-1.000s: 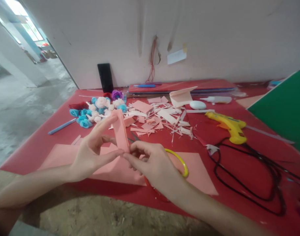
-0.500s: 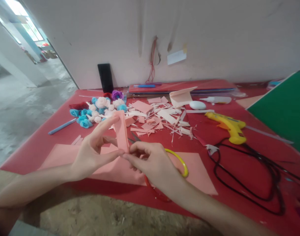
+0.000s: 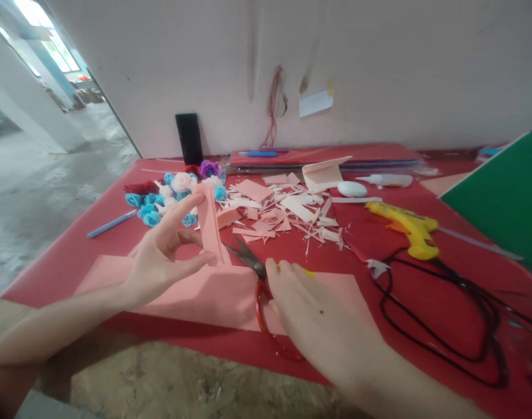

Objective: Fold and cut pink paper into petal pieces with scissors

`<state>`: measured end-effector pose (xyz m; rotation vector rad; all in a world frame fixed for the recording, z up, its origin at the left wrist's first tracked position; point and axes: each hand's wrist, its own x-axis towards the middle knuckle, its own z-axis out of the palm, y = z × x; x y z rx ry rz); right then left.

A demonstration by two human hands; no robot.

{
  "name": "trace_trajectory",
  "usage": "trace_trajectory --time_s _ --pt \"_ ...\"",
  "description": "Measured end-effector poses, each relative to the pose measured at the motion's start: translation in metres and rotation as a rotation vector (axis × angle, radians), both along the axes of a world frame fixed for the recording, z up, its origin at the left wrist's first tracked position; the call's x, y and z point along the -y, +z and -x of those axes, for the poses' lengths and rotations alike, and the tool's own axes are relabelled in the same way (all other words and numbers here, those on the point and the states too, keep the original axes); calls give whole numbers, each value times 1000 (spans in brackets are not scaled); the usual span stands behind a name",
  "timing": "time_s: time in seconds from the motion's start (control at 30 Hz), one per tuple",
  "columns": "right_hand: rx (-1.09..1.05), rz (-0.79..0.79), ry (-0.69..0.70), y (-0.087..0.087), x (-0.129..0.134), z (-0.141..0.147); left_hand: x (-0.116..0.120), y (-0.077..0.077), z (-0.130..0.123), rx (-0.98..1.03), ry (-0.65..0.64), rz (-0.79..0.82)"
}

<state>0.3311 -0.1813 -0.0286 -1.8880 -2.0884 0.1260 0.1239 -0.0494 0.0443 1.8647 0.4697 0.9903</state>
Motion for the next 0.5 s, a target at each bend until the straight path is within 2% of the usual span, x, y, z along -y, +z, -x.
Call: trace_trajectory --time_s 0.1,0.23,0.3,0.4,0.5 --pt "40 -5 18 -10 8 -3 -2 2 0 6 11 -33" --pt "115 30 29 -6 0 -1 -4 4 0 37 34 -73" --pt "158 139 6 2 -9 3 -5 5 0 59 39 -78" --pt "197 417 -108 19 -25 10 -5 8 0 64 38 -62" --pt "213 472 -155 38 -34 15 -8 11 1 66 72 -49"
